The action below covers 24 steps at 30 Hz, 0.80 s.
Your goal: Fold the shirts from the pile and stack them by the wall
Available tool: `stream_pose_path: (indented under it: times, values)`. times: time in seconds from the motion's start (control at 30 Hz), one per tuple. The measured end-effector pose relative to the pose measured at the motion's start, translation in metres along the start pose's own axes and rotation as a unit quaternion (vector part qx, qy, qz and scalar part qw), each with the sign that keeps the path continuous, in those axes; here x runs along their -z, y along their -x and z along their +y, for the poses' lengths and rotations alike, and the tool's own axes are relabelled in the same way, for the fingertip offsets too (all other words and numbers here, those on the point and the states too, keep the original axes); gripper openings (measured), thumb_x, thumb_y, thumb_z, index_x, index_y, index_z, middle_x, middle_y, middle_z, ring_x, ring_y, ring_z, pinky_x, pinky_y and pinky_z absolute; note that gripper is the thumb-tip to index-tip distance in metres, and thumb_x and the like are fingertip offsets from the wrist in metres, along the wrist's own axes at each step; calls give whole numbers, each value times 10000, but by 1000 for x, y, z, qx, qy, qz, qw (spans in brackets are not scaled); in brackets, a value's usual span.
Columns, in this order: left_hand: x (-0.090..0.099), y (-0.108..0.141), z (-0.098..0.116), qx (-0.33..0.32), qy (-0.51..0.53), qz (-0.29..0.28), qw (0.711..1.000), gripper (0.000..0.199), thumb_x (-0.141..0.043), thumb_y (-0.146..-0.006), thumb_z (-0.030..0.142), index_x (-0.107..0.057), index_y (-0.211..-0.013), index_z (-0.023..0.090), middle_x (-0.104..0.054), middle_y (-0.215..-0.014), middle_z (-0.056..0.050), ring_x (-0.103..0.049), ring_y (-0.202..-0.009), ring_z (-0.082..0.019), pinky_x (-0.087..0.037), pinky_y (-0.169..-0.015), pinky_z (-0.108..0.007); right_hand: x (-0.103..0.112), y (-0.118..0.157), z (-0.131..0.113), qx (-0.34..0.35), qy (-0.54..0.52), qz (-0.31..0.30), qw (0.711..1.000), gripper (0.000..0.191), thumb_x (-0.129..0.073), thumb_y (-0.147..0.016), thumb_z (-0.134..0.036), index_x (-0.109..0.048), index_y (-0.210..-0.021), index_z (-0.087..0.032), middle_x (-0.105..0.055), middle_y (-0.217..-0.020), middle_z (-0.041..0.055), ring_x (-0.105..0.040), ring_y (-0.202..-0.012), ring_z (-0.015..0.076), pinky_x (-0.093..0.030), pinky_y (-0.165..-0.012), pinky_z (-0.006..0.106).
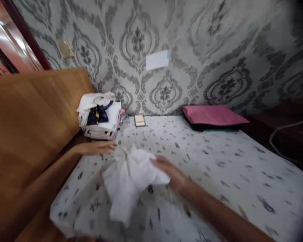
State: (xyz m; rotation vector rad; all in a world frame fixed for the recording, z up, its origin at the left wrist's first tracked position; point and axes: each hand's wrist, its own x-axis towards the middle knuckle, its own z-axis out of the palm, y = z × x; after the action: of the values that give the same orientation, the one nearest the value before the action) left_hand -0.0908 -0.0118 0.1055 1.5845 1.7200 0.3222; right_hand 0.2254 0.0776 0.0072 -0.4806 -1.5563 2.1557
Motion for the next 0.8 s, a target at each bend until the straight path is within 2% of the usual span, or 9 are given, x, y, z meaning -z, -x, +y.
stream_pose_path:
  times: [0.07,0.1,0.17,0.23,0.27,0.4,0.5,0.63,0.8]
  values:
    - [-27,12,-14,36,56,-19,998,564,-583,-860,577,-555,-1360,319,-624,-1373,-96,-624,-1189,-255,-551,-832,-319,36,19,-12,2,102,130,986,468,-664,-801,-615,-712,-864,-154,-684,-794,77,-628,-723,203,-511,-687,332]
    - [-38,15,-20,42,65,-12,997,562,-570,-867,585,-549,-1356,310,-616,-1376,-101,-628,-1172,-254,-547,-830,-317,53,29,-15,20,200,207,957,421,-650,-813,-581,-698,-807,-163,-683,-802,86,-627,-735,217,-513,-688,348]
    - [-60,19,-26,33,71,1,997,529,-550,-876,590,-572,-1309,287,-643,-1316,-104,-650,-1095,-253,-539,-807,-318,76,50,-18,65,388,335,856,318,-627,-823,-492,-681,-779,-183,-692,-963,132,-642,-856,266,-522,-750,406]
    - [-81,18,-25,3,55,22,998,478,-539,-875,588,-609,-1224,269,-679,-1225,-92,-649,-1060,-259,-526,-802,-323,79,69,-14,117,515,366,767,244,-583,-846,-415,-687,-832,-194,-657,-1153,165,-624,-1029,314,-513,-850,467]
    - [-90,16,-22,-13,40,37,998,449,-527,-880,583,-622,-1179,262,-688,-1186,-85,-641,-1064,-263,-517,-811,-325,72,77,-11,142,547,340,752,240,-550,-871,-390,-691,-877,-195,-639,-1203,168,-609,-1088,322,-504,-888,483]
    - [-124,6,-4,-40,-42,90,994,409,-485,-890,560,-626,-1116,249,-679,-1067,-64,-633,-984,-258,-490,-805,-340,14,89,6,181,580,139,782,333,-550,-915,-441,-688,-1062,-176,-658,-1106,159,-636,-987,314,-533,-840,470]
    - [-140,0,6,-18,-97,133,986,366,-518,-864,500,-597,-1123,254,-650,-1061,-56,-621,-923,-255,-474,-787,-361,-18,88,13,155,609,98,772,363,-664,-845,-447,-685,-1099,-189,-657,-1040,158,-628,-902,344,-532,-718,460]
    - [-149,-1,8,3,-116,179,977,256,-533,-820,361,-566,-1048,250,-628,-1012,-44,-604,-952,-263,-474,-815,-385,-18,90,9,137,561,88,812,93,-568,-894,-263,-658,-888,-243,-605,-775,51,-529,-625,208,-406,-544,337]
    - [-156,7,23,-69,-111,234,963,159,-459,-892,347,-571,-921,238,-625,-966,-63,-581,-992,-270,-473,-863,-408,-7,94,-4,106,329,74,936,150,-619,-887,-350,-584,-812,-225,-516,-670,-33,-448,-581,119,-366,-544,256]
